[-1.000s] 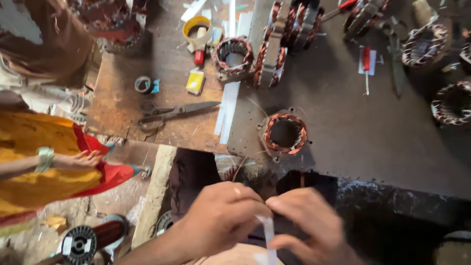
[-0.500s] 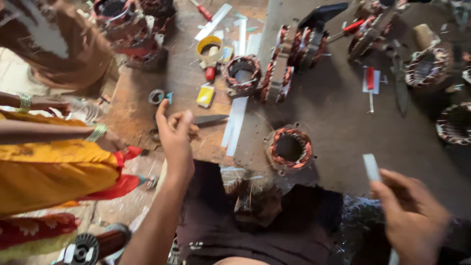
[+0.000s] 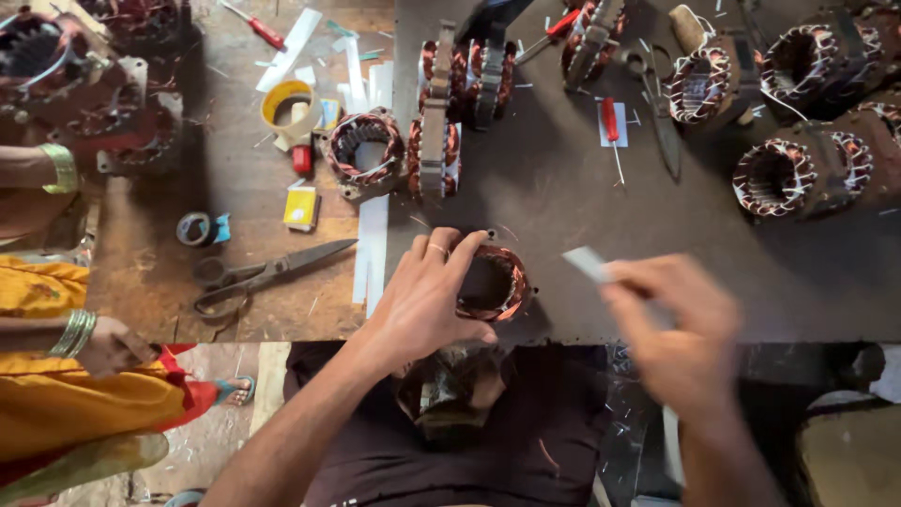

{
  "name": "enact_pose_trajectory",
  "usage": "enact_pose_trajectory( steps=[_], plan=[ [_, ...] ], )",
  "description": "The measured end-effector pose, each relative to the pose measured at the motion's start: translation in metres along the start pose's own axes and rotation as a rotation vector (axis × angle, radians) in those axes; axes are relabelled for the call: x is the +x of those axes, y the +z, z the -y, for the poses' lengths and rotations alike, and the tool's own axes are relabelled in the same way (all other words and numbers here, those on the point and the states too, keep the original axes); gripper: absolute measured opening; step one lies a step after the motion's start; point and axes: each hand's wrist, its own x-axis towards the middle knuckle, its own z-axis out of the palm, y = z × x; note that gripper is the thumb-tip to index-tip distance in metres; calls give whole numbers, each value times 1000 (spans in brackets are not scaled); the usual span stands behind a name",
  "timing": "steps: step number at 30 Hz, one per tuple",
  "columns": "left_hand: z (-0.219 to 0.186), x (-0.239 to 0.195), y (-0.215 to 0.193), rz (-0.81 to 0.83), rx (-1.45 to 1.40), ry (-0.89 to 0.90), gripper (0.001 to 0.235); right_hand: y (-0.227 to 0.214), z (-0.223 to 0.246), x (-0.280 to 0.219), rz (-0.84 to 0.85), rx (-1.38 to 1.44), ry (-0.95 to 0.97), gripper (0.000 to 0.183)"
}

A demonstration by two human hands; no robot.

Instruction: The person winds copper wire through the internal slots of a motor stator and secures the coils with white strips.

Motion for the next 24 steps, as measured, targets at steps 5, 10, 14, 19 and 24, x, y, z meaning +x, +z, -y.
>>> enact_pose_trajectory(
  steps=[5, 10, 14, 19, 24],
  plan=[
    [-1, 2, 9, 18, -22, -40, 107, 59, 3, 17, 145, 174, 120, 21],
    [6, -3, 22, -72, -56, -17, 111, 74, 1, 15, 177, 215, 121, 20],
    [7, -3, 22, -65, -53, -13, 108, 76, 3, 15, 145, 167, 37, 22],
    [10, -4, 25, -74, -64, -24, 106, 75, 2, 15, 161, 107, -52, 24],
    [13, -5, 27, -96, -70, 12, 102, 76, 3, 19, 215, 71, -107, 26]
  ],
)
